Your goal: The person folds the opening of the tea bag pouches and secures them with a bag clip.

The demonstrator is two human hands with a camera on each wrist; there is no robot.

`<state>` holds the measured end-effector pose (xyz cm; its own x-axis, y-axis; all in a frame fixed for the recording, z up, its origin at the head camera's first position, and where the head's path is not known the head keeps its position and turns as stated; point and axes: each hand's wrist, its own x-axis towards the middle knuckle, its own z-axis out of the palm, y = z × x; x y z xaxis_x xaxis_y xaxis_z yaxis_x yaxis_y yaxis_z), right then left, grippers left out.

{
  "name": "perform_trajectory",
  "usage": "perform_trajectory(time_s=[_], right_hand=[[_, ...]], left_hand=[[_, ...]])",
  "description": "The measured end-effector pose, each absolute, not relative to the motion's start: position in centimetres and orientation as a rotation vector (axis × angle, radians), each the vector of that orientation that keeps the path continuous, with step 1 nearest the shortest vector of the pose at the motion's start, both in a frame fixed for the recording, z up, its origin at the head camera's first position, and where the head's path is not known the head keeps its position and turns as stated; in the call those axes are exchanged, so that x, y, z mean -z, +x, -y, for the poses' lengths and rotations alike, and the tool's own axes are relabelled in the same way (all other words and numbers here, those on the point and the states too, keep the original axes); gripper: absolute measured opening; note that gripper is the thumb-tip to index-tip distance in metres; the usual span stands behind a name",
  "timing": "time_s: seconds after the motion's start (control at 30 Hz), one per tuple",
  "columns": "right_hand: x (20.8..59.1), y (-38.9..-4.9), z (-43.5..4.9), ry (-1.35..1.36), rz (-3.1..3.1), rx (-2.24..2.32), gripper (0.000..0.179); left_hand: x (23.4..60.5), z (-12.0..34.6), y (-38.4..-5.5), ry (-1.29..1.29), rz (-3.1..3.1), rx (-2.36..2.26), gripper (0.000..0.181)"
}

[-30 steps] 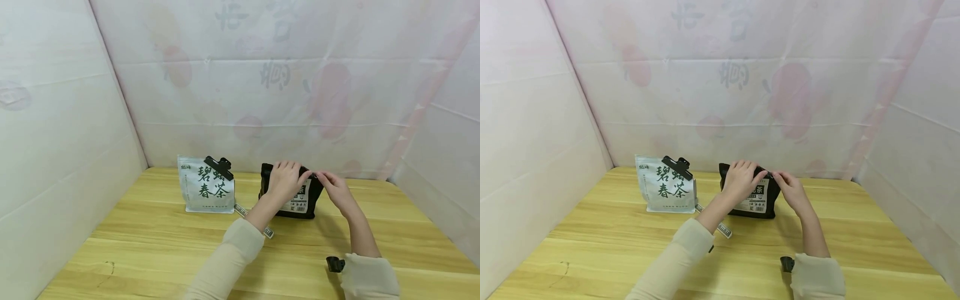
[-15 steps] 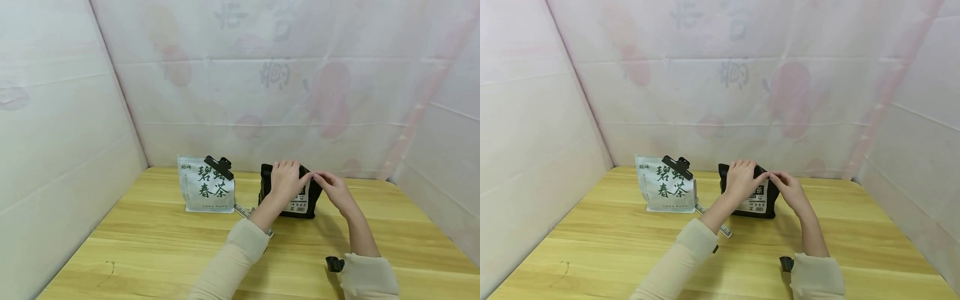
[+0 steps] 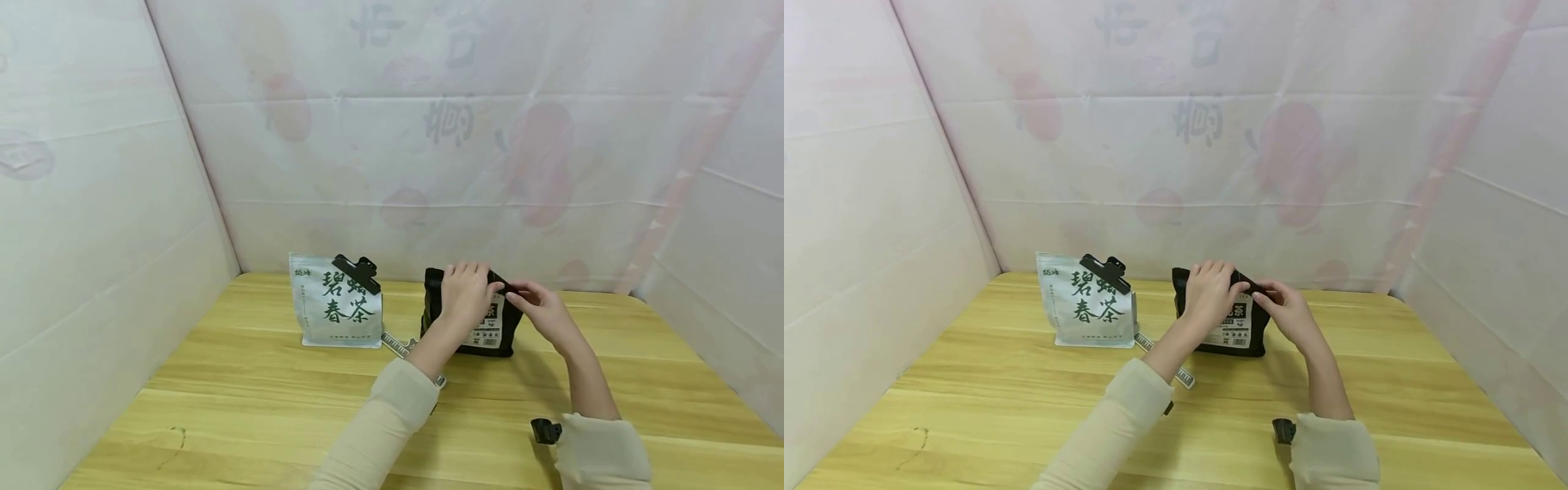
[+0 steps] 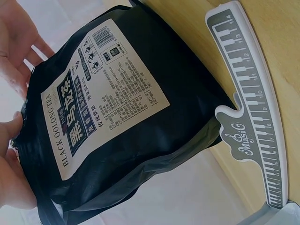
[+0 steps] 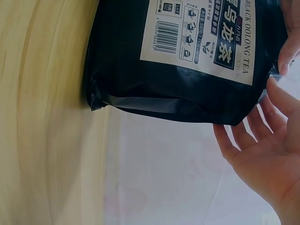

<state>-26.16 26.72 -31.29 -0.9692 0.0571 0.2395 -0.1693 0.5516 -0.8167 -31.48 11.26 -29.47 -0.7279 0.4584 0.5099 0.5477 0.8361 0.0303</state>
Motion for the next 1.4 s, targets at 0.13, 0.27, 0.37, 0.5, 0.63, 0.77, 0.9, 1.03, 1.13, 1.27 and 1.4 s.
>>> perform_trajectory(time_s=[0.13, 0.27, 0.37, 0.5, 0.63, 0.77, 0.9, 1.03, 1.13, 1.27, 1.4], right_hand=[[31.5, -26.4, -26.4, 0.067, 2.526, -1.327, 0.046], [31.8, -26.7, -26.2, 0.034, 2.485, -1.271, 0.041], [32.1, -27.0, -26.0, 0.015, 2.446, -1.24, 0.037], [32.3, -27.2, -25.7, -0.04, 2.402, -1.21, 0.036], [32.5, -27.3, -25.5, -0.099, 2.369, -1.214, 0.035], [32.5, -27.3, -25.5, -0.119, 2.357, -1.227, 0.036], [32.4, -27.3, -25.9, -0.073, 2.372, -1.256, 0.039], [32.1, -26.9, -26.7, 0.03, 2.456, -1.309, 0.04], [31.9, -26.4, -27.5, 0.078, 2.532, -1.318, 0.041], [31.8, -26.0, -28.2, 0.066, 2.587, -1.312, 0.042], [32.0, -26.1, -28.5, 0.045, 2.584, -1.27, 0.04]], left_hand=[[29.5, -11.3, -31.5, -0.727, 2.512, 0.209, 0.037], [29.6, -11.3, -31.7, -0.717, 2.491, 0.196, 0.036], [29.7, -11.3, -31.8, -0.717, 2.474, 0.2, 0.035], [29.8, -11.3, -31.8, -0.717, 2.455, 0.208, 0.033], [29.8, -11.3, -31.6, -0.715, 2.453, 0.212, 0.032], [29.7, -11.3, -31.5, -0.716, 2.465, 0.218, 0.032], [29.7, -11.2, -31.4, -0.722, 2.456, 0.242, 0.031], [29.8, -11.1, -31.5, -0.732, 2.424, 0.27, 0.031], [29.9, -11.1, -31.5, -0.738, 2.403, 0.296, 0.03], [29.9, -11.0, -31.6, -0.754, 2.392, 0.313, 0.029], [29.8, -11.0, -31.6, -0.769, 2.4, 0.306, 0.03]])
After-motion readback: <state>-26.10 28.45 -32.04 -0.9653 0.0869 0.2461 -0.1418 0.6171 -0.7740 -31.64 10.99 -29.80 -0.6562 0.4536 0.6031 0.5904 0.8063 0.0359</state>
